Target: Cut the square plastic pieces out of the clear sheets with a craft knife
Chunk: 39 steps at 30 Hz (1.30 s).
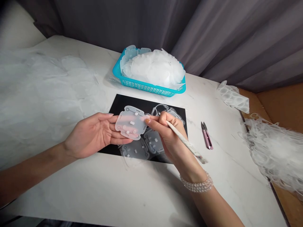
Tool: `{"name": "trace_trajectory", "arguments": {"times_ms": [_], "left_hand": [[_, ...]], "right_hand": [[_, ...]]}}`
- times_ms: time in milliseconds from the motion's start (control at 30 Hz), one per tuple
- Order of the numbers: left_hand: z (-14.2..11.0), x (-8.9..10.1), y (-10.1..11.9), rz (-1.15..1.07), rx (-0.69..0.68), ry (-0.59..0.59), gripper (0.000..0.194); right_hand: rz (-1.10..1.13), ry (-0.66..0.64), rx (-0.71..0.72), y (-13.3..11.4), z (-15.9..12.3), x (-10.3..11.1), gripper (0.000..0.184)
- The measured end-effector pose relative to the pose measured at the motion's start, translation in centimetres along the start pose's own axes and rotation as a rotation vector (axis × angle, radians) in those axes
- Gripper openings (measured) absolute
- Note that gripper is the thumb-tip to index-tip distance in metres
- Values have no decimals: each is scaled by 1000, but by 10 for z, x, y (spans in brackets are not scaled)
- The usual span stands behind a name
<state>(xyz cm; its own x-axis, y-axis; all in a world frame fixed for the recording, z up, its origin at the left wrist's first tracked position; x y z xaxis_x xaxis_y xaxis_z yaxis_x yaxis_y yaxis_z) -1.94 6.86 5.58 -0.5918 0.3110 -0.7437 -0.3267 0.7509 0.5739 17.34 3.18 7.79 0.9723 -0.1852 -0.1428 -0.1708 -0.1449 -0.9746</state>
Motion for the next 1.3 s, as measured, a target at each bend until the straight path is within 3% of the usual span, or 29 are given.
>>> {"name": "trace_trajectory", "arguments": {"times_ms": [167, 333, 400, 567, 700, 800, 933, 1200, 1300], "left_hand": [[3, 2, 0, -45, -3, 172, 63], [2, 3, 5, 50, -75, 251, 55], [2, 3, 7, 88, -126, 221, 63], [2, 5, 11, 75, -184, 159, 69], [2, 4, 12, 52, -171, 160, 69], [2, 3, 11, 30, -165, 168, 68], [2, 3, 11, 29, -160, 168, 69], [2, 5, 10, 18, -148, 168, 69], [2, 6, 9, -16, -150, 171, 64]], "right_hand": [[-178, 45, 132, -3, -9, -1, 51], [-524, -222, 189, -2, -22, -3, 52], [-571, -278, 164, -1, -24, 0, 48], [-438, -274, 151, -2, -19, 4, 38], [-285, -157, 190, -5, -14, 7, 36], [-299, -92, 193, -6, -12, 9, 37], [-353, -99, 177, -6, -12, 8, 39], [-327, -184, -75, 6, -5, -3, 50], [-263, -193, -104, 9, -4, -12, 54]]}}
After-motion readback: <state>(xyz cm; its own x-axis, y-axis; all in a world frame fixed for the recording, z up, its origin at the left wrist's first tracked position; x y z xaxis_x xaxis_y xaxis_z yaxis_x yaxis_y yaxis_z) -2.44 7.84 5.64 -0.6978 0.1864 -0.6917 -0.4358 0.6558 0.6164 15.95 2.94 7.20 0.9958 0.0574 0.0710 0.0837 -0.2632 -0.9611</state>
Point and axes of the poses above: each hand's wrist, its own z-axis towards the middle knuckle, its own x-axis out of the back of the hand, y = z × x, the point moved 2 cm from there along z, towards the middle knuckle, and after that the axes turned 1 degree about -x, right-handed, at the moved point
